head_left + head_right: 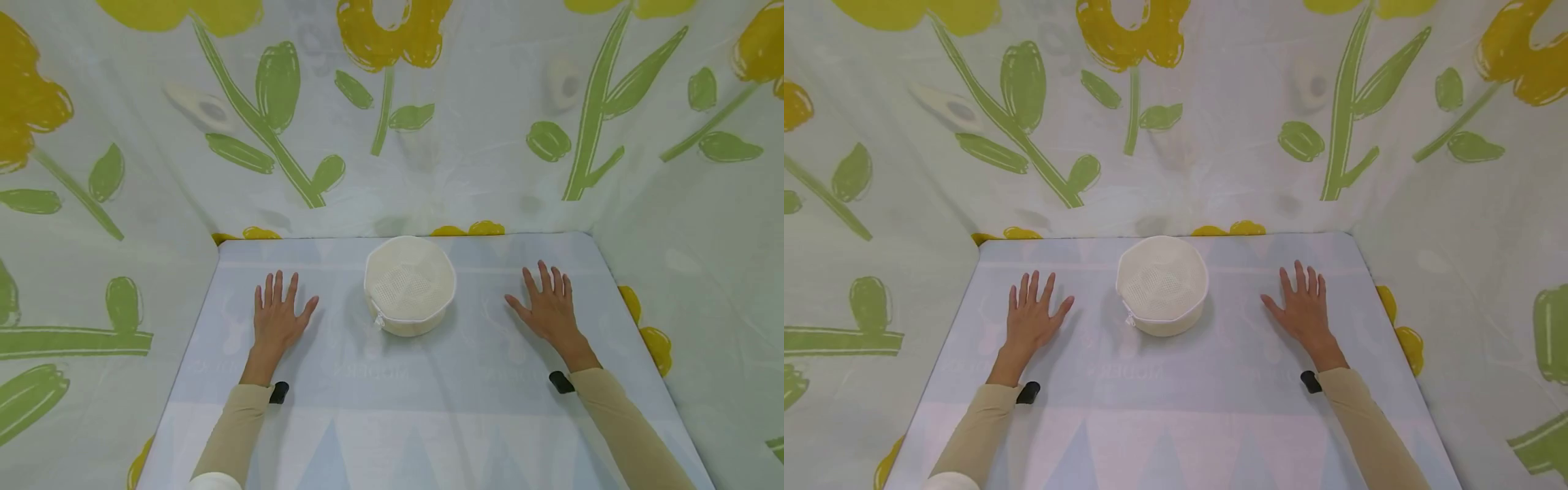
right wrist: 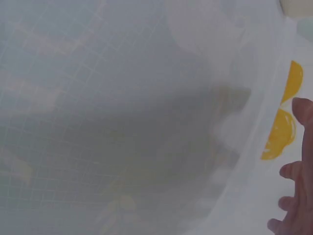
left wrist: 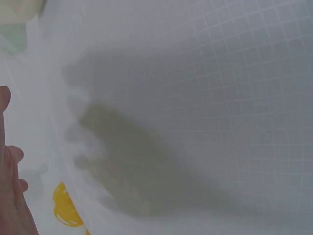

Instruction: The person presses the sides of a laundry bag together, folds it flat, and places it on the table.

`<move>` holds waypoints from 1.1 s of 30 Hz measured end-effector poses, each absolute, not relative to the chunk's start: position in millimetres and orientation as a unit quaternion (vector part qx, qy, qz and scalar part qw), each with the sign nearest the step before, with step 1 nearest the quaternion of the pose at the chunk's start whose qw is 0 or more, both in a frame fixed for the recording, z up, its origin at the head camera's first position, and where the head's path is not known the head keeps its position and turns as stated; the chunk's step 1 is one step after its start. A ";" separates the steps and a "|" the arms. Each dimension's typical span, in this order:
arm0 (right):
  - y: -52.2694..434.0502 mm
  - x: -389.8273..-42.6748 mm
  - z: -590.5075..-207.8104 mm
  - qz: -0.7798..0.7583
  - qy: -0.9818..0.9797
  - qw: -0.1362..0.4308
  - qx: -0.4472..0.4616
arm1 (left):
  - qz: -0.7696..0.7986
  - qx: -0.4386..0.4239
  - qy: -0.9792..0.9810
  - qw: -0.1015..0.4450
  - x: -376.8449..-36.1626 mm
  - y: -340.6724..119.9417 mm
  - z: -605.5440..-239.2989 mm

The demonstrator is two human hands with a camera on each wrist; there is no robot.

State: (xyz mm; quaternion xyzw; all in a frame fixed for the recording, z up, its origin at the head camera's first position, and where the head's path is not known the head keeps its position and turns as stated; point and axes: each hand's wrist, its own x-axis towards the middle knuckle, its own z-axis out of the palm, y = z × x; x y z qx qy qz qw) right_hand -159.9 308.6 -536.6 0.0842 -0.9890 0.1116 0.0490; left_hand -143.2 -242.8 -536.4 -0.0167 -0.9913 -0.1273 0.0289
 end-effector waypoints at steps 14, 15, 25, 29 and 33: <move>298.4 -162.0 -543.4 0.165 -0.935 0.268 0.166 | -0.188 -0.071 -0.946 0.254 -142.0 -228.2 -541.1; 297.5 -162.7 -543.3 0.165 -0.930 0.280 0.172 | -0.194 -0.072 -0.943 0.262 -142.1 -226.7 -540.9; 285.0 -165.3 -534.9 0.212 -0.916 0.298 0.164 | -0.258 -0.064 -0.925 0.271 -142.1 -216.7 -538.8; 279.3 -164.7 -532.1 0.226 -0.916 0.292 0.158 | -0.286 -0.052 -0.922 0.258 -141.6 -212.3 -534.7; 273.2 -163.2 -530.6 0.234 -0.919 0.280 0.148 | -0.315 -0.033 -0.920 0.232 -141.6 -205.7 -527.6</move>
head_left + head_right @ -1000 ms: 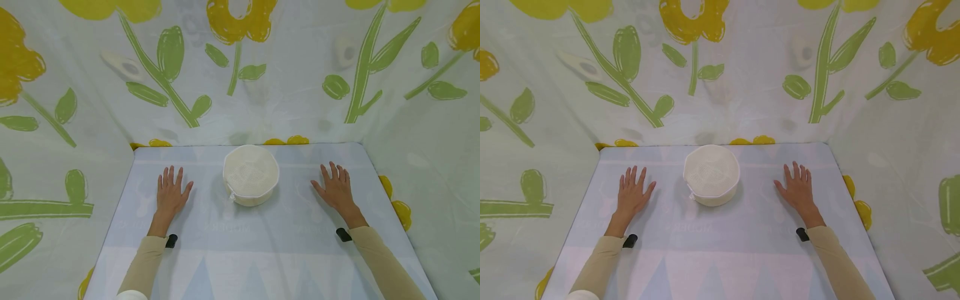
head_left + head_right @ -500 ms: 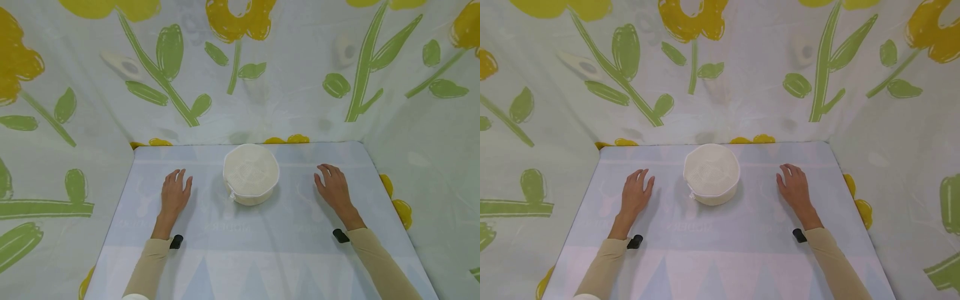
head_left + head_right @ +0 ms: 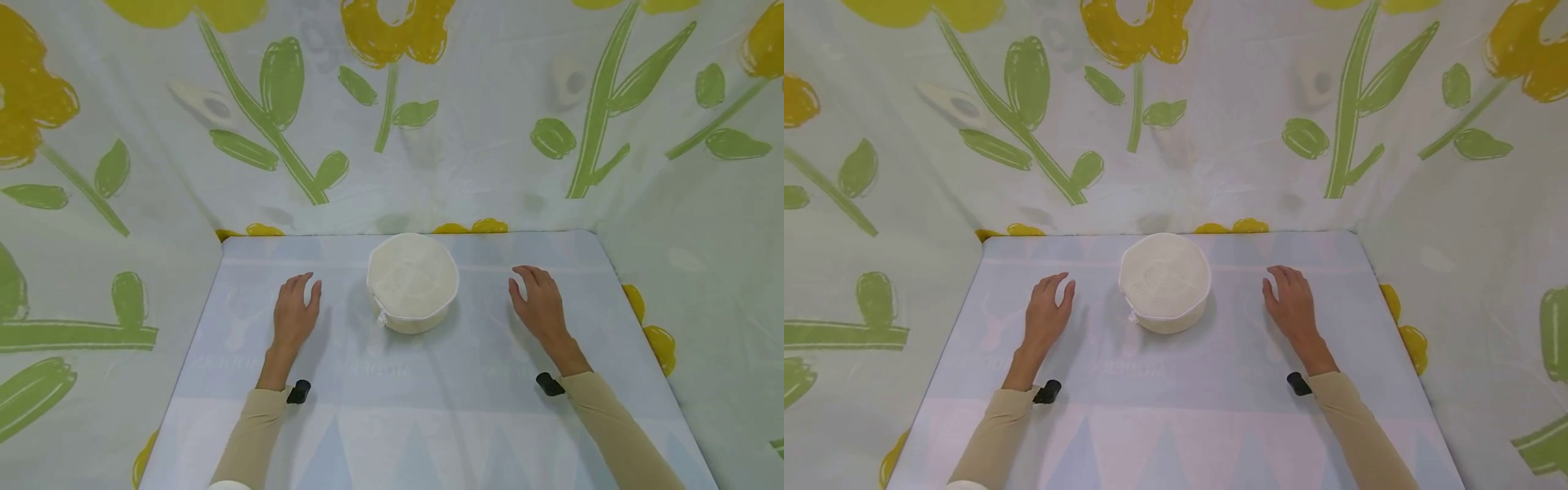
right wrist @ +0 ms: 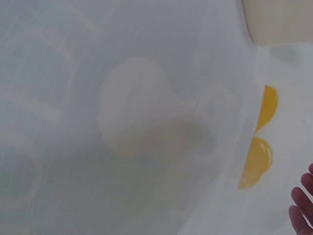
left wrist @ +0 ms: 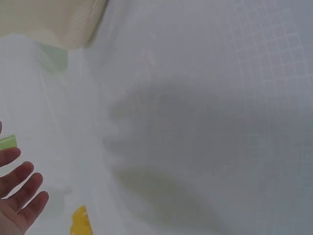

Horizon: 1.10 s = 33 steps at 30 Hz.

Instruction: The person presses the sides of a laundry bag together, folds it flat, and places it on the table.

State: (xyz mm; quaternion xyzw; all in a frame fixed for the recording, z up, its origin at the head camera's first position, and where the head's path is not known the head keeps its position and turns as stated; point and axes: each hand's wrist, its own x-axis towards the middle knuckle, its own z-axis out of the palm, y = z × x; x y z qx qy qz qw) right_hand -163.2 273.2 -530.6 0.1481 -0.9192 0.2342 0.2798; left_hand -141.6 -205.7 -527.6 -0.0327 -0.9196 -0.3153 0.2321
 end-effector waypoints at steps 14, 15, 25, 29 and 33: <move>250.5 -159.5 -526.6 0.294 -0.910 0.263 0.131 | -0.376 -0.001 -0.910 0.176 -141.1 -181.5 -510.3; 248.6 -159.1 -526.3 0.300 -0.909 0.260 0.128 | -0.381 0.002 -0.908 0.173 -140.9 -180.3 -509.7; 232.3 -157.2 -521.9 0.345 -0.903 0.230 0.114 | -0.419 -0.001 -0.891 0.176 -139.7 -166.6 -505.3; 226.8 -158.3 -519.9 0.357 -0.898 0.228 0.115 | -0.434 -0.010 -0.880 0.190 -140.5 -160.0 -503.5; 220.4 -158.9 -518.3 0.373 -0.893 0.225 0.116 | -0.445 -0.018 -0.872 0.202 -141.4 -153.2 -501.2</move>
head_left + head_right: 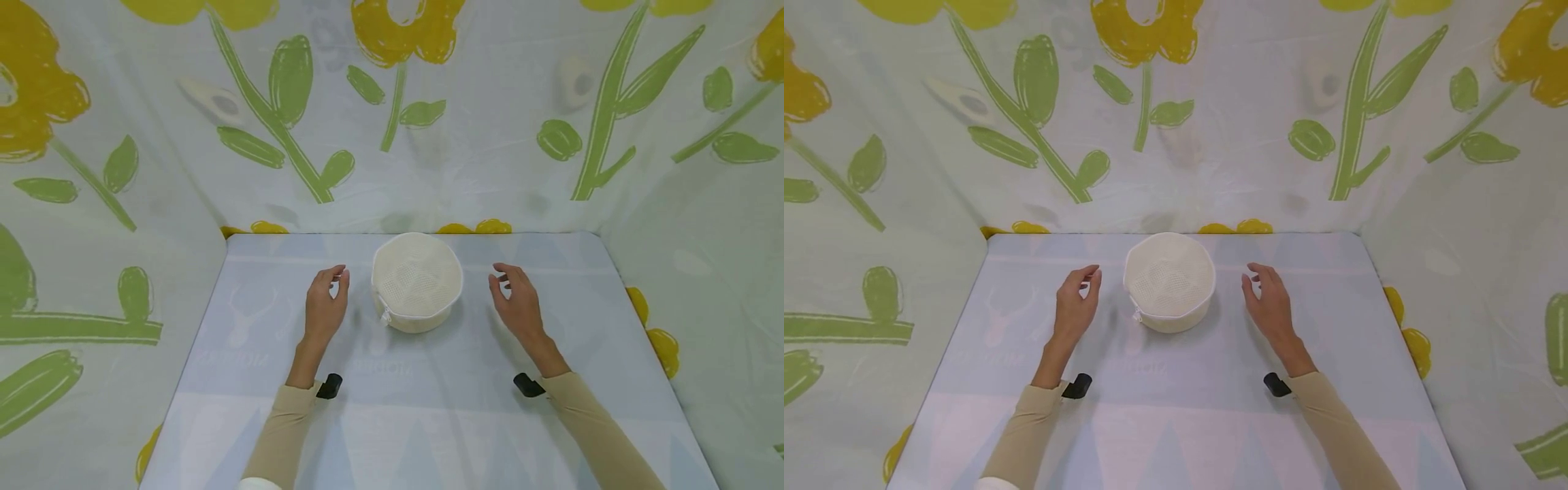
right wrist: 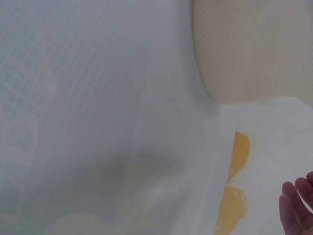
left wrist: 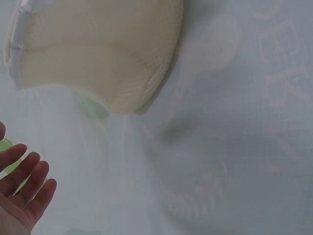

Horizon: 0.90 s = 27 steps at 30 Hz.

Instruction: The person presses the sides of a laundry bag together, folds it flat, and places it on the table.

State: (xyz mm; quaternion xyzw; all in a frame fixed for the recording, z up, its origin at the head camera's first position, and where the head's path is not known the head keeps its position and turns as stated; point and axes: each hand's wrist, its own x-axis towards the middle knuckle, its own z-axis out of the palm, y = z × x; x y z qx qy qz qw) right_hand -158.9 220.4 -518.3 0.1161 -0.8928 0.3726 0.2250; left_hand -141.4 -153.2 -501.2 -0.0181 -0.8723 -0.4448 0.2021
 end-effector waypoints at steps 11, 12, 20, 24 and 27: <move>203.9 -158.7 -513.6 0.428 -0.876 0.198 0.104 | -0.498 -0.043 -0.834 0.233 -145.4 -137.1 -501.4; 202.3 -159.2 -513.4 0.432 -0.875 0.193 0.102 | -0.505 -0.045 -0.830 0.234 -145.8 -135.9 -501.5; 189.7 -161.3 -508.9 0.456 -0.872 0.157 0.090 | -0.545 -0.041 -0.808 0.221 -146.2 -124.9 -499.8; 185.5 -162.7 -507.8 0.475 -0.865 0.136 0.085 | -0.559 -0.033 -0.802 0.207 -147.2 -119.9 -498.5; 182.4 -163.6 -507.4 0.484 -0.862 0.126 0.084 | -0.568 -0.022 -0.801 0.190 -147.9 -116.6 -497.1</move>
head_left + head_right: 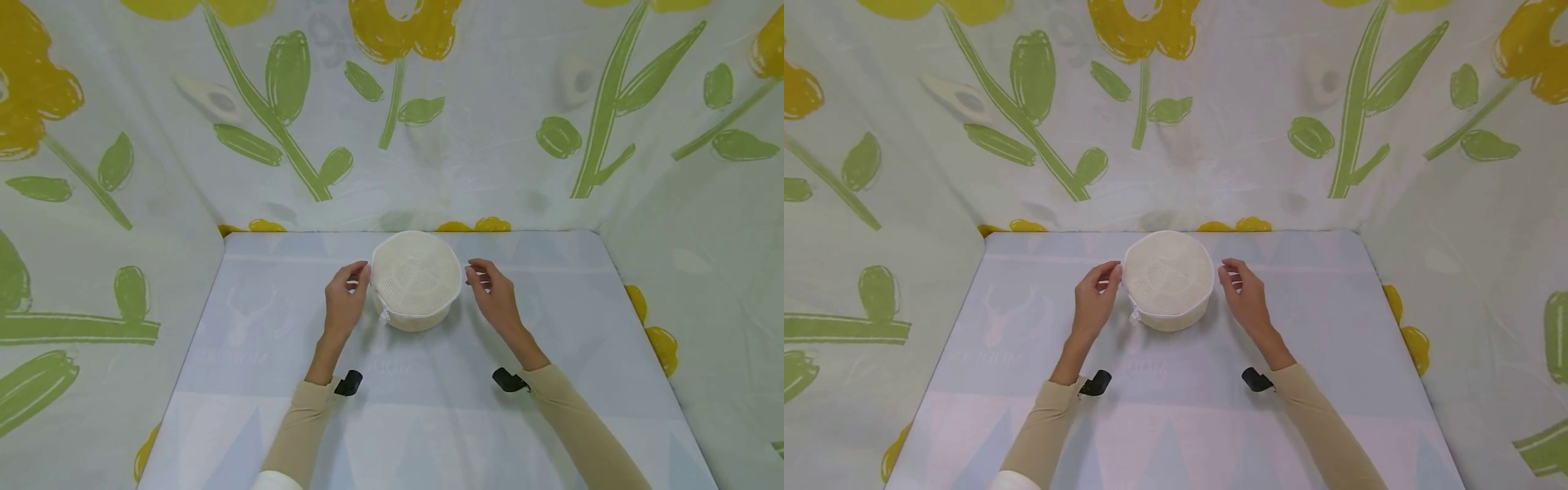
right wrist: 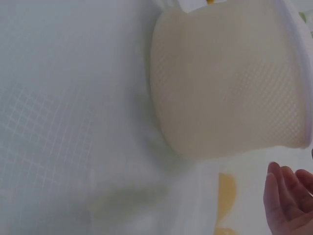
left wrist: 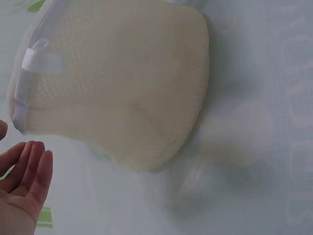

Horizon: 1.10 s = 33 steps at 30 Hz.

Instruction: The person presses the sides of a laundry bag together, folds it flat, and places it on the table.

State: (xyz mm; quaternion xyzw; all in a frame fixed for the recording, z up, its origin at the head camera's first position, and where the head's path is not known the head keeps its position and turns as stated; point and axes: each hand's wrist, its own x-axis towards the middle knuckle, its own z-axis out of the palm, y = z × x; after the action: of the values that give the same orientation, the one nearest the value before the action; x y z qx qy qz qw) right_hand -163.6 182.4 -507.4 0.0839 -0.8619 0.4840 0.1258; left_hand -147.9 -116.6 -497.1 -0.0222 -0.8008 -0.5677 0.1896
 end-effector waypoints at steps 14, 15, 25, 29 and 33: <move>171.2 -162.5 -495.1 0.533 -0.841 0.064 0.067 | -0.666 0.008 -0.737 0.116 -143.1 -109.5 -482.1; 171.4 -162.4 -493.8 0.536 -0.840 0.058 0.064 | -0.671 0.011 -0.733 0.111 -143.0 -109.5 -481.4; 175.4 -157.7 -481.0 0.569 -0.821 0.023 0.051 | -0.680 0.018 -0.726 0.103 -139.9 -110.3 -482.6; 178.3 -155.1 -480.5 0.577 -0.815 0.014 0.050 | -0.686 0.023 -0.722 0.092 -135.1 -110.4 -480.5; 180.7 -151.7 -479.4 0.575 -0.817 -0.004 0.036 | -0.687 0.030 -0.722 0.077 -130.1 -110.0 -478.5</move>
State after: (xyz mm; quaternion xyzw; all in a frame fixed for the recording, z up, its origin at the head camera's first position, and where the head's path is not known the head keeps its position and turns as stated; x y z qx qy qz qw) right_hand -151.7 180.7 -479.4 0.0362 -0.8171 0.5754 -0.0037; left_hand -130.1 -110.0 -478.5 0.0302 -0.7224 -0.6865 0.0773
